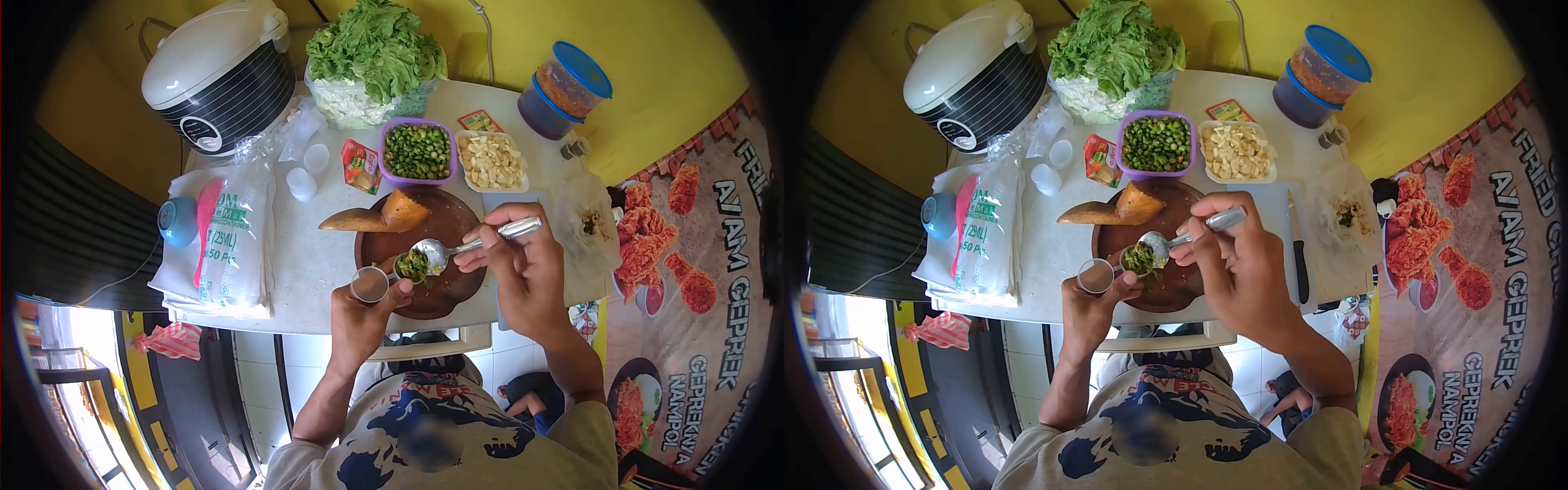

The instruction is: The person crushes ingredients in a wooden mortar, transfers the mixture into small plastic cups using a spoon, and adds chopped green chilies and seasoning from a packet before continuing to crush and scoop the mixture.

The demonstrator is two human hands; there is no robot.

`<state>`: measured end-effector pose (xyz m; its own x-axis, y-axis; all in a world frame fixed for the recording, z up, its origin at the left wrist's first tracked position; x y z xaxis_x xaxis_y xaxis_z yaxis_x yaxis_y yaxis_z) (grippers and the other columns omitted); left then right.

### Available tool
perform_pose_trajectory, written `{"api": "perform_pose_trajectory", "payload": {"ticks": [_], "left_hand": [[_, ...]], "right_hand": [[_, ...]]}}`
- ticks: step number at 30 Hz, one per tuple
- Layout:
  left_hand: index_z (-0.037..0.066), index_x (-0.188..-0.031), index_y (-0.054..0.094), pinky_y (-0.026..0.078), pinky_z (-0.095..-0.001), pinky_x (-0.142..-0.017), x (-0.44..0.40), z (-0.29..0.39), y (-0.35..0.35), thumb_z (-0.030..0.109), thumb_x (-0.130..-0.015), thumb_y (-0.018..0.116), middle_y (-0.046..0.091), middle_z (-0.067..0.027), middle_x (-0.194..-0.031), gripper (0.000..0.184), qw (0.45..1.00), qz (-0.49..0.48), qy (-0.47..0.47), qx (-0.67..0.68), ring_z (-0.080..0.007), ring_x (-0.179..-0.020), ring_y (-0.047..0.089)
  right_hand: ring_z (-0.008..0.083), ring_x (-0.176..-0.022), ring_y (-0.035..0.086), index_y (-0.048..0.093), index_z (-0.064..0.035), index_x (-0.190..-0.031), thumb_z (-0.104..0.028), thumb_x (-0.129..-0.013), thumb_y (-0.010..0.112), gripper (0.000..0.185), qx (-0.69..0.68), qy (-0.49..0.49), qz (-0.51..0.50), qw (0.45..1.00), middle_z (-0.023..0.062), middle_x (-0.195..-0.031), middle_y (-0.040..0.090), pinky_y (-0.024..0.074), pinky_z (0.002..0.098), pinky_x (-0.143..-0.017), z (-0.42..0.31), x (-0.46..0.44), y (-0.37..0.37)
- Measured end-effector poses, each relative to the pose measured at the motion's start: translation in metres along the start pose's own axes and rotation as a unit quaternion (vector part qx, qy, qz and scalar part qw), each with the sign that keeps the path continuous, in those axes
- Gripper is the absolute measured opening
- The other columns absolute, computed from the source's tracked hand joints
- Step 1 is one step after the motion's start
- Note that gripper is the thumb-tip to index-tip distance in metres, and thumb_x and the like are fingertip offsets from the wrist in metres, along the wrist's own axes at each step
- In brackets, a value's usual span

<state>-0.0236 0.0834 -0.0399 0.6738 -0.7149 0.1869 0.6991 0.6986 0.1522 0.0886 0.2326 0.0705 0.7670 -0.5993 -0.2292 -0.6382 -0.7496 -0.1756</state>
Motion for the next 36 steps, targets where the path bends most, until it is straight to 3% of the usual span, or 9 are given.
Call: {"api": "perform_pose_trajectory", "payload": {"ticks": [4, 10, 12, 18, 25, 27, 32, 34, 36], "left_hand": [[-0.006, -0.124, 0.062, 0.059, -0.0360, -0.086, -0.002, 0.002, -0.002, 0.010, -0.089, 0.072, 0.071, -0.0129, -0.104, 0.040, 0.998, 0.014, -0.022, 0.049, -0.0183, -0.092, 0.068], [-0.007, -0.124, 0.061, 0.056, -0.0321, -0.088, -0.004, 0.007, -0.011, 0.011, -0.088, 0.074, 0.071, -0.0119, -0.106, 0.043, 0.999, 0.027, 0.040, 0.003, -0.0157, -0.095, 0.066], [-0.009, -0.127, 0.058, 0.050, -0.0256, -0.088, -0.003, 0.011, -0.011, 0.013, -0.088, 0.075, 0.070, -0.0095, -0.108, 0.048, 0.998, 0.029, 0.044, 0.017, -0.0087, -0.094, 0.062], [-0.009, -0.126, 0.059, 0.046, -0.0314, -0.099, -0.002, 0.012, -0.010, 0.010, -0.086, 0.076, 0.070, -0.0105, -0.110, 0.047, 0.998, 0.027, 0.059, 0.012, -0.0140, -0.102, 0.063], [-0.008, -0.128, 0.058, 0.050, -0.0270, -0.091, -0.003, 0.008, -0.013, 0.012, -0.088, 0.075, 0.069, -0.0098, -0.111, 0.049, 0.998, 0.020, 0.067, 0.008, -0.0097, -0.098, 0.061], [-0.008, -0.128, 0.058, 0.050, -0.0277, -0.091, -0.005, 0.004, -0.014, 0.013, -0.088, 0.075, 0.070, -0.0100, -0.110, 0.047, 0.998, 0.024, 0.048, 0.041, -0.0115, -0.098, 0.062], [-0.007, -0.129, 0.058, 0.050, -0.0302, -0.094, 0.000, 0.011, -0.041, 0.014, -0.089, 0.074, 0.070, -0.0108, -0.110, 0.048, 0.992, 0.098, 0.068, 0.045, -0.0154, -0.101, 0.064], [-0.007, -0.129, 0.057, 0.050, -0.0304, -0.094, 0.002, 0.006, -0.059, 0.014, -0.088, 0.074, 0.070, -0.0110, -0.110, 0.049, 0.987, 0.137, 0.077, 0.034, -0.0156, -0.102, 0.065], [-0.007, -0.129, 0.057, 0.050, -0.0304, -0.094, 0.003, 0.004, -0.067, 0.014, -0.088, 0.074, 0.070, -0.0113, -0.109, 0.049, 0.986, 0.146, 0.074, 0.026, -0.0156, -0.101, 0.065]], "right_hand": [[0.0209, -0.089, 0.072, 0.047, 0.0054, -0.111, -0.001, -0.098, 0.051, 0.015, 0.045, -0.105, -0.014, 0.993, 0.0190, -0.097, 0.068, 0.0598, 0.0297, -0.076, -0.012, 0.016, 0.008], [0.0235, -0.093, 0.072, 0.049, 0.0057, -0.109, 0.006, -0.095, 0.052, 0.014, 0.054, -0.176, -0.038, 0.982, 0.0227, -0.105, 0.068, 0.0590, 0.0306, -0.081, -0.013, 0.026, 0.011], [0.0247, -0.092, 0.072, 0.049, 0.0052, -0.108, 0.007, -0.095, 0.052, 0.014, 0.011, -0.201, -0.012, 0.979, 0.0222, -0.104, 0.069, 0.0591, 0.0307, -0.081, -0.017, 0.026, 0.008], [0.0249, -0.093, 0.072, 0.049, 0.0049, -0.109, 0.008, -0.094, 0.053, 0.015, 0.041, -0.165, -0.059, 0.984, 0.0218, -0.106, 0.069, 0.0592, 0.0314, -0.080, -0.013, 0.025, 0.011], [0.0291, -0.093, 0.071, 0.043, 0.0045, -0.112, 0.009, -0.097, 0.044, 0.016, 0.099, -0.178, -0.128, 0.971, 0.0293, -0.110, 0.063, 0.0587, 0.0369, -0.084, -0.019, 0.026, 0.018], [0.0289, -0.093, 0.071, 0.047, 0.0038, -0.112, 0.010, -0.094, 0.050, 0.019, -0.031, -0.206, -0.025, 0.978, 0.0272, -0.108, 0.065, 0.0602, 0.0355, -0.080, -0.017, 0.027, 0.004], [0.0269, -0.089, 0.071, 0.050, 0.0047, -0.111, 0.010, -0.093, 0.052, 0.019, -0.039, -0.191, 0.059, 0.979, 0.0239, -0.103, 0.065, 0.0595, 0.0339, -0.079, 0.009, 0.045, -0.012], [0.0258, -0.083, 0.071, 0.049, 0.0049, -0.110, 0.004, -0.096, 0.047, 0.014, 0.173, -0.177, 0.016, 0.969, 0.0224, -0.103, 0.063, 0.0583, 0.0340, -0.075, 0.026, 0.061, -0.008], [0.0255, -0.083, 0.071, 0.055, 0.0045, -0.106, 0.005, -0.094, 0.049, 0.013, 0.164, -0.168, 0.042, 0.971, 0.0200, -0.101, 0.065, 0.0571, 0.0336, -0.074, 0.033, 0.076, -0.008]]}}
Point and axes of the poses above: each hand's wrist, its own x-axis away from the middle knuckle, its own y-axis out of the palm, z = x × y, the point moved 7 cm from there along -x, towards the middle knuckle
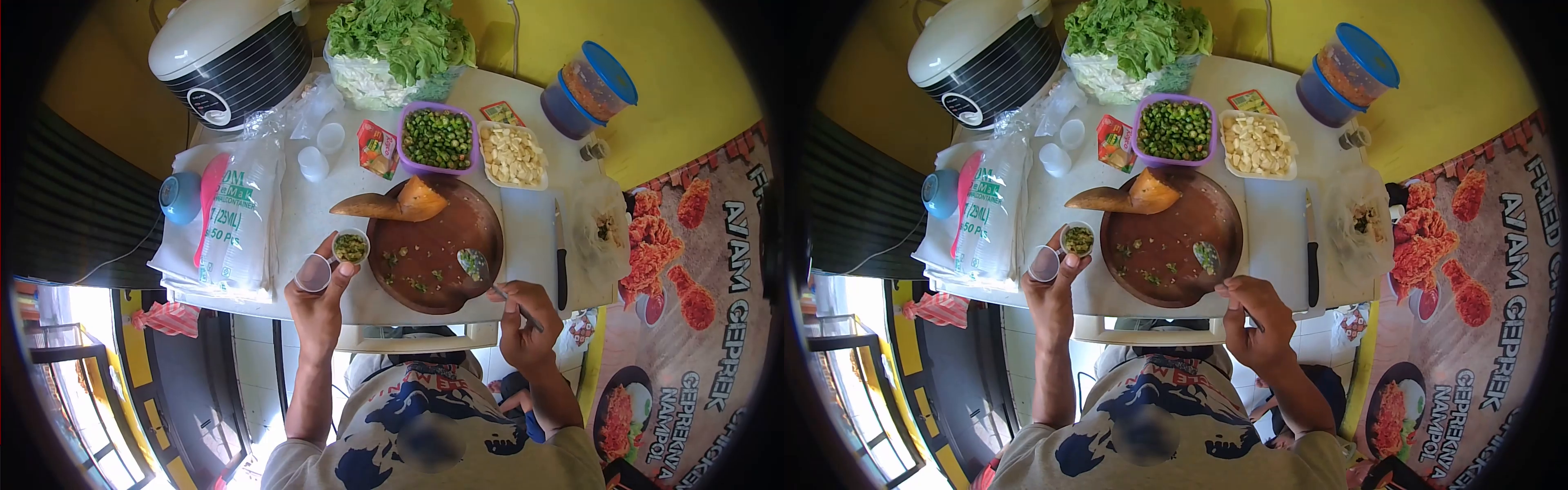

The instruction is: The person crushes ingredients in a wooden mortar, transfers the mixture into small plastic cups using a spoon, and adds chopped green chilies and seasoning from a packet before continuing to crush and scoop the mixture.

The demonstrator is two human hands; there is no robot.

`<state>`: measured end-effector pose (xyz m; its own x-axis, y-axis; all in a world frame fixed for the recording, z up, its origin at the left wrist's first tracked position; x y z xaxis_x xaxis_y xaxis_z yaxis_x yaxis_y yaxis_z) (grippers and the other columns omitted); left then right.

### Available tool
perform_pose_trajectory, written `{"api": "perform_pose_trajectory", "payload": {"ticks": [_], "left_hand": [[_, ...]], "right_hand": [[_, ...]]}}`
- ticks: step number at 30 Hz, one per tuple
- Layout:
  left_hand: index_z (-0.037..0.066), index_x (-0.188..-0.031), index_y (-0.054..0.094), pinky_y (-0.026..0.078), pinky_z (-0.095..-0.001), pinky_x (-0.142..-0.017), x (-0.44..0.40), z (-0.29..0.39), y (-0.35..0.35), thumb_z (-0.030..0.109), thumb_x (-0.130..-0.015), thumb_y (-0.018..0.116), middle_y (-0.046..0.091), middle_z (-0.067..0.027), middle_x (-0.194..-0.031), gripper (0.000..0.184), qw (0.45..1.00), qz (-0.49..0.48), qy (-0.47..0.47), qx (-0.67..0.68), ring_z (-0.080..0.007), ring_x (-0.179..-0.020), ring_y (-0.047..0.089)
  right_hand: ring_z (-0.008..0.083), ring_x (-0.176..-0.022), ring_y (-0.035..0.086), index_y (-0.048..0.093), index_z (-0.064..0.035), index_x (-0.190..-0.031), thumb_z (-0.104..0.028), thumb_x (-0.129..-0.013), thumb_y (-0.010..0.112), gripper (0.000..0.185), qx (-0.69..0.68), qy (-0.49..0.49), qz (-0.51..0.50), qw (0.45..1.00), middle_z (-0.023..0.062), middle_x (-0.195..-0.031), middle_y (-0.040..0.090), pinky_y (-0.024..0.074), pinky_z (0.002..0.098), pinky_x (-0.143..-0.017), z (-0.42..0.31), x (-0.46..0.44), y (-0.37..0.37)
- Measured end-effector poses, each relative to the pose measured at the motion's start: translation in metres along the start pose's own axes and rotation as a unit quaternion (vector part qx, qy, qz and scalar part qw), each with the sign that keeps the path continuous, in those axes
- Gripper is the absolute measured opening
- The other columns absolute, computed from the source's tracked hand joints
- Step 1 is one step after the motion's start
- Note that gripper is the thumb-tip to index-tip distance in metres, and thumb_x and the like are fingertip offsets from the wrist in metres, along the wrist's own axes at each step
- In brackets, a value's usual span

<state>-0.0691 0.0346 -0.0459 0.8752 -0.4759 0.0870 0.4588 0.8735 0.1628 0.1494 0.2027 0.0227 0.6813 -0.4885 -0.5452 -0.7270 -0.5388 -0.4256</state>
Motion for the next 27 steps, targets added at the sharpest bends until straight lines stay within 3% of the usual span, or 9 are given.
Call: {"api": "perform_pose_trajectory", "payload": {"ticks": [2, 3, 6, 9, 13, 18, 22, 25, 27], "left_hand": [[-0.007, -0.129, 0.058, 0.050, -0.0301, -0.093, 0.000, -0.001, -0.004, 0.014, -0.088, 0.074, 0.070, -0.0107, -0.109, 0.049, 1.000, 0.005, -0.001, -0.007, -0.0151, -0.101, 0.065], [-0.007, -0.129, 0.058, 0.050, -0.0301, -0.093, 0.000, -0.003, -0.005, 0.014, -0.088, 0.074, 0.070, -0.0107, -0.109, 0.049, 1.000, 0.004, -0.003, -0.009, -0.0151, -0.101, 0.065], [-0.007, -0.129, 0.058, 0.050, -0.0300, -0.093, -0.002, -0.011, -0.003, 0.015, -0.088, 0.074, 0.071, -0.0098, -0.108, 0.048, 1.000, -0.005, -0.003, -0.021, -0.0145, -0.100, 0.065], [-0.007, -0.128, 0.059, 0.049, -0.0297, -0.093, -0.002, -0.014, 0.000, 0.015, -0.089, 0.074, 0.071, -0.0093, -0.108, 0.048, 1.000, -0.017, 0.003, -0.023, -0.0141, -0.100, 0.064], [-0.006, -0.128, 0.059, 0.047, -0.0297, -0.095, -0.002, -0.020, 0.000, 0.015, -0.089, 0.074, 0.071, -0.0094, -0.109, 0.047, 1.000, -0.022, -0.003, -0.016, -0.0141, -0.100, 0.064], [-0.006, -0.128, 0.059, 0.047, -0.0301, -0.095, -0.001, -0.021, -0.003, 0.015, -0.089, 0.073, 0.071, -0.0091, -0.109, 0.047, 1.000, -0.011, 0.004, -0.011, -0.0139, -0.100, 0.064], [-0.006, -0.128, 0.060, 0.047, -0.0300, -0.095, 0.000, -0.022, -0.003, 0.015, -0.089, 0.074, 0.071, -0.0093, -0.108, 0.047, 1.000, -0.010, 0.009, -0.017, -0.0138, -0.100, 0.064], [-0.006, -0.128, 0.060, 0.047, -0.0297, -0.095, 0.000, -0.022, -0.004, 0.016, -0.089, 0.074, 0.071, -0.0095, -0.108, 0.047, 1.000, -0.006, 0.011, -0.014, -0.0139, -0.100, 0.064], [-0.006, -0.128, 0.060, 0.047, -0.0296, -0.094, 0.000, -0.022, -0.005, 0.016, -0.088, 0.074, 0.071, -0.0095, -0.108, 0.047, 1.000, -0.003, 0.014, -0.011, -0.0139, -0.100, 0.064]], "right_hand": [[0.0268, -0.083, 0.071, 0.057, 0.0027, -0.104, 0.004, -0.093, 0.050, 0.013, 0.089, -0.025, -0.035, 0.995, 0.0197, -0.099, 0.066, 0.0565, 0.0341, -0.074, -0.007, 0.013, 0.005], [0.0290, -0.086, 0.072, 0.060, -0.0001, -0.104, 0.009, -0.077, 0.059, 0.028, 0.043, -0.001, -0.030, 0.999, 0.0216, -0.101, 0.068, 0.0578, 0.0333, -0.073, -0.006, 0.024, 0.009], [0.0310, -0.090, 0.071, 0.059, 0.0002, -0.110, 0.008, -0.078, 0.061, 0.033, -0.008, -0.058, -0.085, 0.995, 0.0233, -0.111, 0.065, 0.0580, 0.0331, -0.072, -0.016, 0.034, 0.035], [0.0322, -0.091, 0.071, 0.059, 0.0007, -0.110, 0.009, -0.078, 0.061, 0.033, -0.038, -0.077, -0.063, 0.994, 0.0238, -0.115, 0.063, 0.0586, 0.0338, -0.073, -0.019, 0.029, 0.039], [0.0332, -0.092, 0.071, 0.058, 0.0012, -0.110, 0.011, -0.078, 0.060, 0.033, -0.031, -0.061, -0.099, 0.993, 0.0241, -0.113, 0.064, 0.0592, 0.0346, -0.074, -0.016, 0.027, 0.035], [0.0341, -0.093, 0.071, 0.058, 0.0011, -0.111, 0.012, -0.078, 0.060, 0.035, -0.061, -0.089, -0.071, 0.992, 0.0245, -0.113, 0.063, 0.0596, 0.0351, -0.075, -0.021, 0.024, 0.034], [0.0346, -0.095, 0.070, 0.057, 0.0014, -0.113, 0.012, -0.079, 0.060, 0.036, -0.077, -0.083, -0.099, 0.989, 0.0245, -0.114, 0.062, 0.0596, 0.0357, -0.077, -0.028, 0.020, 0.051], [0.0332, -0.098, 0.071, 0.058, 0.0013, -0.107, 0.012, -0.088, 0.050, 0.023, -0.074, -0.060, -0.102, 0.990, 0.0213, -0.109, 0.063, 0.0595, 0.0377, -0.083, -0.028, 0.017, 0.057], [0.0323, -0.098, 0.071, 0.058, 0.0022, -0.107, 0.012, -0.088, 0.050, 0.023, -0.074, -0.024, -0.061, 0.995, 0.0213, -0.110, 0.063, 0.0593, 0.0366, -0.083, -0.020, 0.019, 0.053]]}}
Point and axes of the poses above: each hand's wrist, its own x-axis away from the middle knuckle, its own y-axis out of the palm, z = x × y, the point moved 7 cm from there along -x, towards the middle knuckle
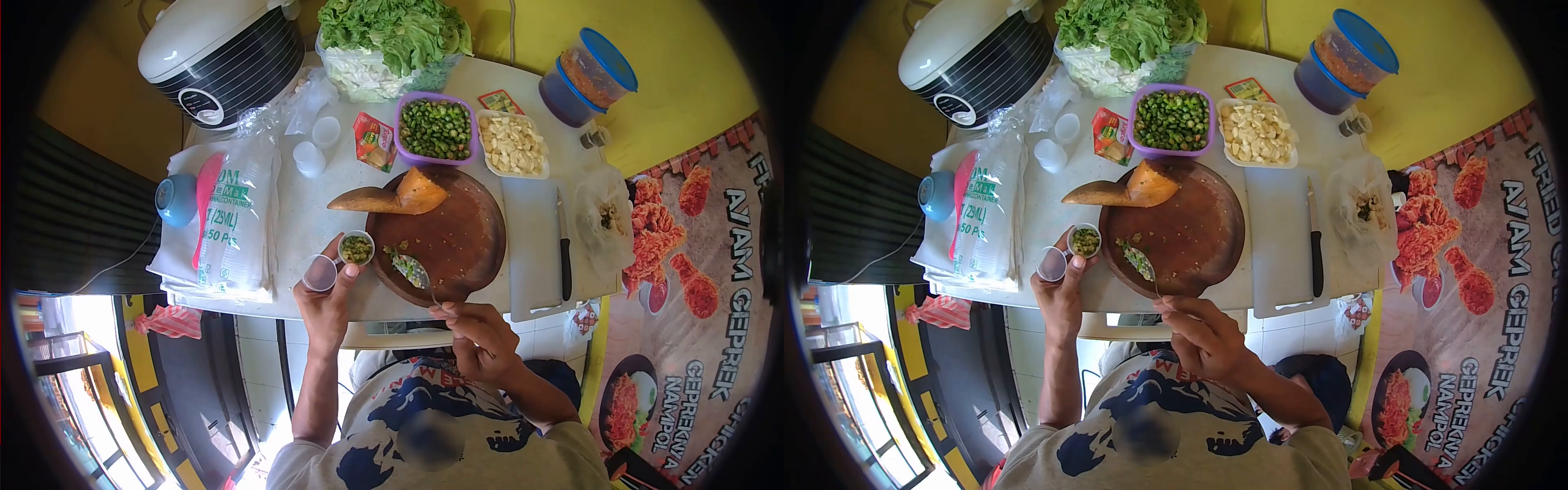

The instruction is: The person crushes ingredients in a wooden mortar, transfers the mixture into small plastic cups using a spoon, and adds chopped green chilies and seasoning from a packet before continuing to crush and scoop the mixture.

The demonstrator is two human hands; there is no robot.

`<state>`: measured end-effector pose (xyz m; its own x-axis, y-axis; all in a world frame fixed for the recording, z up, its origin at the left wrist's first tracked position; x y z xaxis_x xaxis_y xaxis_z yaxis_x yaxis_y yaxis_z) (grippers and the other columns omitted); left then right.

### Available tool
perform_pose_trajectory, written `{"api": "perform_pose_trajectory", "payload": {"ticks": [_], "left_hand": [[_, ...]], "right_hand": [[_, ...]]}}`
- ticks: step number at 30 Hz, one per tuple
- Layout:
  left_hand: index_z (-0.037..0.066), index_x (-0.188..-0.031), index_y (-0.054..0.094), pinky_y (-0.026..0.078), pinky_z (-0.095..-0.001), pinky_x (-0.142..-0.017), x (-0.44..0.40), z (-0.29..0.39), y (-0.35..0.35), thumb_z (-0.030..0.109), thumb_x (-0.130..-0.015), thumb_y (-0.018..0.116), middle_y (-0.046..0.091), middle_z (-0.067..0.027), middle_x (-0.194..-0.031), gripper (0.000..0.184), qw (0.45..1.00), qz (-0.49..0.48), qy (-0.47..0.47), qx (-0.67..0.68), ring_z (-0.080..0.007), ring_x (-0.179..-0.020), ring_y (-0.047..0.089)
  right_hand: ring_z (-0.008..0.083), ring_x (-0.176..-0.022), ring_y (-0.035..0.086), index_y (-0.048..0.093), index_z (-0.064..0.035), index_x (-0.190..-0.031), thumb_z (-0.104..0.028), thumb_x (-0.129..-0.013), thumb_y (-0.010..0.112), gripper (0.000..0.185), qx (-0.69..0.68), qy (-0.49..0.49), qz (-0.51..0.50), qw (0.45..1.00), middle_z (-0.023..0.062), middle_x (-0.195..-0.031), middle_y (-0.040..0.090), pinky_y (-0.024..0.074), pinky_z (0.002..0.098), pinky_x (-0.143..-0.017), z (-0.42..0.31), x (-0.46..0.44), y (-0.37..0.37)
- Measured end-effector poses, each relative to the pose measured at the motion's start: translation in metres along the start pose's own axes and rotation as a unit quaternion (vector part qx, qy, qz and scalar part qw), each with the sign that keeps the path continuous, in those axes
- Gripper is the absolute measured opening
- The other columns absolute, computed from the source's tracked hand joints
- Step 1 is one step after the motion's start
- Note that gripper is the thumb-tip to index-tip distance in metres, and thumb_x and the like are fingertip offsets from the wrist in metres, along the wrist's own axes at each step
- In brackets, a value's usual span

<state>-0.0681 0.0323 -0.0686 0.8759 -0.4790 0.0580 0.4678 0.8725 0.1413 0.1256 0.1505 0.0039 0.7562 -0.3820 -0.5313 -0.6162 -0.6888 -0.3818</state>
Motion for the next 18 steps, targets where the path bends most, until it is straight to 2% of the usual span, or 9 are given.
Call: {"api": "perform_pose_trajectory", "payload": {"ticks": [2, 7, 9, 13, 14, 16, 18], "left_hand": [[-0.011, -0.130, 0.054, 0.054, -0.0342, -0.093, 0.000, 0.000, 0.001, 0.018, -0.092, 0.069, 0.067, -0.0139, -0.112, 0.049, 0.999, -0.023, 0.005, -0.036, -0.0190, -0.101, 0.065], [-0.011, -0.130, 0.054, 0.054, -0.0337, -0.094, 0.000, 0.001, 0.003, 0.019, -0.092, 0.069, 0.067, -0.0138, -0.111, 0.051, 0.999, -0.019, 0.010, -0.028, -0.0187, -0.100, 0.065], [-0.011, -0.130, 0.054, 0.054, -0.0336, -0.093, 0.000, 0.000, 0.002, 0.020, -0.092, 0.069, 0.067, -0.0137, -0.111, 0.051, 1.000, -0.020, 0.009, -0.018, -0.0186, -0.100, 0.065], [-0.011, -0.130, 0.054, 0.054, -0.0344, -0.093, 0.000, -0.002, 0.000, 0.020, -0.092, 0.069, 0.067, -0.0133, -0.111, 0.051, 0.999, -0.018, 0.017, -0.036, -0.0186, -0.100, 0.065], [-0.011, -0.130, 0.054, 0.054, -0.0347, -0.093, 0.000, -0.001, 0.000, 0.021, -0.092, 0.069, 0.067, -0.0132, -0.111, 0.052, 0.999, -0.016, 0.018, -0.036, -0.0186, -0.100, 0.065], [-0.011, -0.130, 0.054, 0.054, -0.0346, -0.093, -0.001, -0.001, 0.000, 0.021, -0.092, 0.069, 0.067, -0.0133, -0.111, 0.052, 0.999, -0.014, 0.018, -0.024, -0.0186, -0.100, 0.065], [-0.011, -0.130, 0.054, 0.054, -0.0346, -0.093, -0.001, 0.000, 0.000, 0.022, -0.092, 0.070, 0.067, -0.0133, -0.111, 0.052, 1.000, -0.014, 0.015, -0.013, -0.0185, -0.100, 0.065]], "right_hand": [[0.0321, -0.098, 0.071, 0.058, 0.0025, -0.108, 0.011, -0.089, 0.049, 0.022, -0.004, -0.012, -0.008, 1.000, 0.0213, -0.109, 0.064, 0.0592, 0.0365, -0.083, -0.005, -0.003, 0.001], [0.0314, -0.099, 0.070, 0.058, 0.0034, -0.110, 0.012, -0.091, 0.048, 0.023, 0.004, 0.004, -0.015, 1.000, 0.0218, -0.109, 0.065, 0.0583, 0.0364, -0.086, 0.007, -0.010, -0.001], [0.0314, -0.101, 0.070, 0.059, 0.0044, -0.111, 0.015, -0.091, 0.047, 0.026, -0.097, 0.045, 0.019, 0.994, 0.0224, -0.112, 0.066, 0.0572, 0.0359, -0.089, 0.022, -0.017, -0.008], [0.0327, -0.104, 0.068, 0.061, 0.0029, -0.111, 0.017, -0.089, 0.050, 0.028, -0.053, 0.044, -0.082, 0.994, 0.0213, -0.114, 0.067, 0.0567, 0.0394, -0.090, 0.039, -0.025, -0.011], [0.0327, -0.104, 0.068, 0.061, 0.0029, -0.111, 0.017, -0.089, 0.050, 0.028, -0.053, 0.043, -0.083, 0.994, 0.0213, -0.114, 0.067, 0.0567, 0.0394, -0.090, 0.037, -0.024, -0.014], [0.0283, -0.105, 0.069, 0.065, -0.0029, -0.110, 0.013, -0.085, 0.058, 0.031, -0.067, 0.029, -0.107, 0.992, 0.0153, -0.116, 0.068, 0.0570, 0.0353, -0.089, 0.029, -0.020, -0.018], [0.0283, -0.106, 0.069, 0.064, -0.0027, -0.110, 0.012, -0.085, 0.059, 0.029, -0.073, 0.030, -0.086, 0.993, 0.0153, -0.115, 0.068, 0.0570, 0.0353, -0.089, 0.033, -0.019, -0.024]]}}
Point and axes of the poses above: each hand's wrist, its own x-axis away from the middle knuckle, its own y-axis out of the palm, z = x × y, the point moved 7 cm from there along -x, towards the middle knuckle
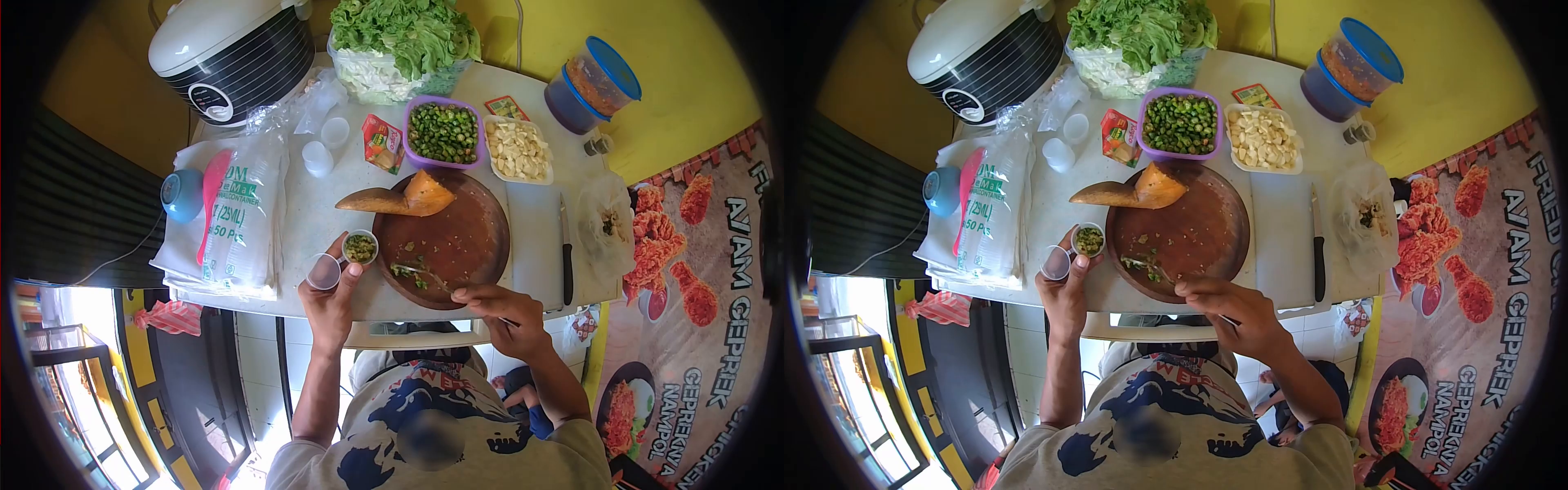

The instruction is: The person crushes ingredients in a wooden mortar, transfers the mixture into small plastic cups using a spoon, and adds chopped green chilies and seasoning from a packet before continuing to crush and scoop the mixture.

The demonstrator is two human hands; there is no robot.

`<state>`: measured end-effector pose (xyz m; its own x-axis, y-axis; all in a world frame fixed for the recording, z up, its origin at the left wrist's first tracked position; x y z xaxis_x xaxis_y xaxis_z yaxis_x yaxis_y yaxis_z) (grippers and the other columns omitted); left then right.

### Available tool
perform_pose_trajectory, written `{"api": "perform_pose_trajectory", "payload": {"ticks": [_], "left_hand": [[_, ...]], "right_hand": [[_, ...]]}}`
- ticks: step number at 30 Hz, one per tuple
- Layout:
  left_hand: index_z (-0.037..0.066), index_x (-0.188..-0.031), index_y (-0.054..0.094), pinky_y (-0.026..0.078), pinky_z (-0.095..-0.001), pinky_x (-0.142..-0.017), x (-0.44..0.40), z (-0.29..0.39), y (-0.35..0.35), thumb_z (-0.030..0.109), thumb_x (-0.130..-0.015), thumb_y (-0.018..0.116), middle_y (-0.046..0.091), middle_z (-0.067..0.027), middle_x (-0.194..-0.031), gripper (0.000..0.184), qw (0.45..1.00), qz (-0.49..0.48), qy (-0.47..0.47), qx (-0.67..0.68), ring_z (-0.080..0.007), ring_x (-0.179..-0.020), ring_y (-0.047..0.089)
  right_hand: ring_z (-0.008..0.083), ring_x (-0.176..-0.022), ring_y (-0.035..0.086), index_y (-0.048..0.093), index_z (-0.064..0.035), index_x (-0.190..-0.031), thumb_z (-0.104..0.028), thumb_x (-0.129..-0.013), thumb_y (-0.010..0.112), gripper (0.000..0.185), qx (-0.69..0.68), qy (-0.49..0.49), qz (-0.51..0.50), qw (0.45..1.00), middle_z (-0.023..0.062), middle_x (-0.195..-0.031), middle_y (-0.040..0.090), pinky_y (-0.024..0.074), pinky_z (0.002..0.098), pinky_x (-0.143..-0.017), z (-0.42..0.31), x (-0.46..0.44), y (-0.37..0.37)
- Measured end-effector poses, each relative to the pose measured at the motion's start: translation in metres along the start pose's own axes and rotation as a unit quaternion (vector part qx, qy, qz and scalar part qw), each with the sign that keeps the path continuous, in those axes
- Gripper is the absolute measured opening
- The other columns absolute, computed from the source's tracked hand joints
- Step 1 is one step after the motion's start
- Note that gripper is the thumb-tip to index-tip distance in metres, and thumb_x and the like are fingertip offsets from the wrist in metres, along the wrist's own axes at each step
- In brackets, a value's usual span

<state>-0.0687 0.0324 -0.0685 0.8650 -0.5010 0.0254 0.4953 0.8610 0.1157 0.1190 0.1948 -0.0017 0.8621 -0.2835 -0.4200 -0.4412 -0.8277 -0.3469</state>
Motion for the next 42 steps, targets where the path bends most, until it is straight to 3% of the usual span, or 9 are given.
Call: {"api": "perform_pose_trajectory", "payload": {"ticks": [13, 15, 17, 21, 27, 35, 37, 39, 42], "left_hand": [[-0.006, -0.130, 0.058, 0.046, -0.0297, -0.096, 0.003, -0.003, 0.001, 0.016, -0.090, 0.073, 0.071, -0.0088, -0.108, 0.048, 1.000, 0.001, -0.010, 0.016, -0.0135, -0.101, 0.063], [-0.006, -0.130, 0.058, 0.046, -0.0295, -0.096, 0.002, -0.001, 0.001, 0.016, -0.090, 0.073, 0.071, -0.0088, -0.108, 0.048, 1.000, 0.003, -0.010, 0.016, -0.0132, -0.101, 0.063], [-0.007, -0.130, 0.058, 0.046, -0.0291, -0.095, 0.003, -0.001, 0.001, 0.016, -0.090, 0.073, 0.070, -0.0087, -0.109, 0.048, 1.000, 0.007, -0.014, 0.013, -0.0129, -0.100, 0.063], [-0.007, -0.130, 0.058, 0.046, -0.0290, -0.095, 0.003, -0.001, 0.003, 0.016, -0.090, 0.073, 0.070, -0.0086, -0.109, 0.048, 1.000, 0.004, -0.018, 0.011, -0.0130, -0.100, 0.063], [-0.007, -0.130, 0.057, 0.046, -0.0290, -0.095, 0.002, 0.003, 0.004, 0.015, -0.089, 0.073, 0.071, -0.0084, -0.108, 0.049, 1.000, -0.004, -0.010, 0.000, -0.0127, -0.100, 0.063], [-0.007, -0.129, 0.058, 0.047, -0.0285, -0.094, 0.003, 0.004, 0.004, 0.014, -0.089, 0.073, 0.071, -0.0081, -0.107, 0.048, 1.000, -0.008, -0.008, -0.018, -0.0123, -0.099, 0.063], [-0.006, -0.129, 0.058, 0.047, -0.0285, -0.094, 0.004, 0.004, 0.004, 0.013, -0.089, 0.073, 0.071, -0.0080, -0.107, 0.048, 1.000, -0.007, -0.014, -0.017, -0.0123, -0.099, 0.063], [-0.006, -0.129, 0.058, 0.047, -0.0286, -0.094, 0.004, 0.004, 0.003, 0.013, -0.089, 0.073, 0.071, -0.0079, -0.107, 0.047, 1.000, -0.005, -0.018, -0.017, -0.0123, -0.099, 0.063], [-0.006, -0.129, 0.058, 0.047, -0.0285, -0.094, 0.004, 0.004, 0.004, 0.013, -0.089, 0.073, 0.071, -0.0079, -0.107, 0.047, 1.000, -0.007, -0.018, -0.009, -0.0123, -0.099, 0.063]], "right_hand": [[0.0328, -0.108, 0.067, 0.061, 0.0039, -0.111, 0.012, -0.093, 0.051, 0.022, -0.158, 0.031, 0.129, 0.979, 0.0222, -0.116, 0.066, 0.0531, 0.0407, -0.097, 0.032, 0.009, 0.000], [0.0332, -0.108, 0.067, 0.060, 0.0052, -0.109, 0.011, -0.094, 0.049, 0.020, -0.150, 0.078, 0.073, 0.983, 0.0216, -0.115, 0.066, 0.0538, 0.0419, -0.096, 0.032, 0.013, 0.007], [0.0323, -0.107, 0.067, 0.060, 0.0065, -0.110, 0.011, -0.095, 0.047, 0.021, -0.116, 0.035, 0.050, 0.991, 0.0212, -0.115, 0.066, 0.0544, 0.0408, -0.095, 0.023, 0.020, 0.004], [0.0301, -0.104, 0.068, 0.060, 0.0060, -0.115, 0.009, -0.096, 0.047, 0.023, -0.105, 0.027, 0.170, 0.979, 0.0220, -0.116, 0.065, 0.0551, 0.0378, -0.093, 0.026, 0.028, -0.012], [0.0315, -0.101, 0.069, 0.061, 0.0060, -0.112, 0.012, -0.094, 0.047, 0.024, -0.012, 0.027, 0.085, 0.996, 0.0227, -0.114, 0.066, 0.0559, 0.0409, -0.091, 0.007, 0.031, 0.009], [0.0296, -0.106, 0.068, 0.064, 0.0032, -0.111, 0.016, -0.087, 0.052, 0.030, 0.006, 0.038, 0.094, 0.995, 0.0223, -0.115, 0.066, 0.0538, 0.0363, -0.095, 0.001, 0.032, 0.015], [0.0306, -0.105, 0.068, 0.064, 0.0031, -0.110, 0.014, -0.088, 0.053, 0.027, 0.021, 0.011, 0.125, 0.992, 0.0225, -0.114, 0.066, 0.0549, 0.0366, -0.092, -0.003, 0.033, 0.012], [0.0316, -0.103, 0.069, 0.063, 0.0025, -0.111, 0.014, -0.089, 0.053, 0.027, 0.095, 0.048, 0.254, 0.961, 0.0225, -0.112, 0.066, 0.0561, 0.0366, -0.088, 0.009, 0.046, -0.008], [0.0319, -0.101, 0.069, 0.063, 0.0025, -0.111, 0.014, -0.089, 0.052, 0.028, 0.121, 0.046, 0.209, 0.969, 0.0225, -0.115, 0.065, 0.0570, 0.0361, -0.086, 0.006, 0.046, 0.000]]}}
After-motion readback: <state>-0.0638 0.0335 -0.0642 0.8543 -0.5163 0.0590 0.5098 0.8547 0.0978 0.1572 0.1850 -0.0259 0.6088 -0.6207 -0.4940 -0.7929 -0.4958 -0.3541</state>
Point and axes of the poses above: each hand's wrist, its own x-axis away from the middle knuckle, its own y-axis out of the palm, z = x × y, the point moved 7 cm from there along -x, towards the middle knuckle
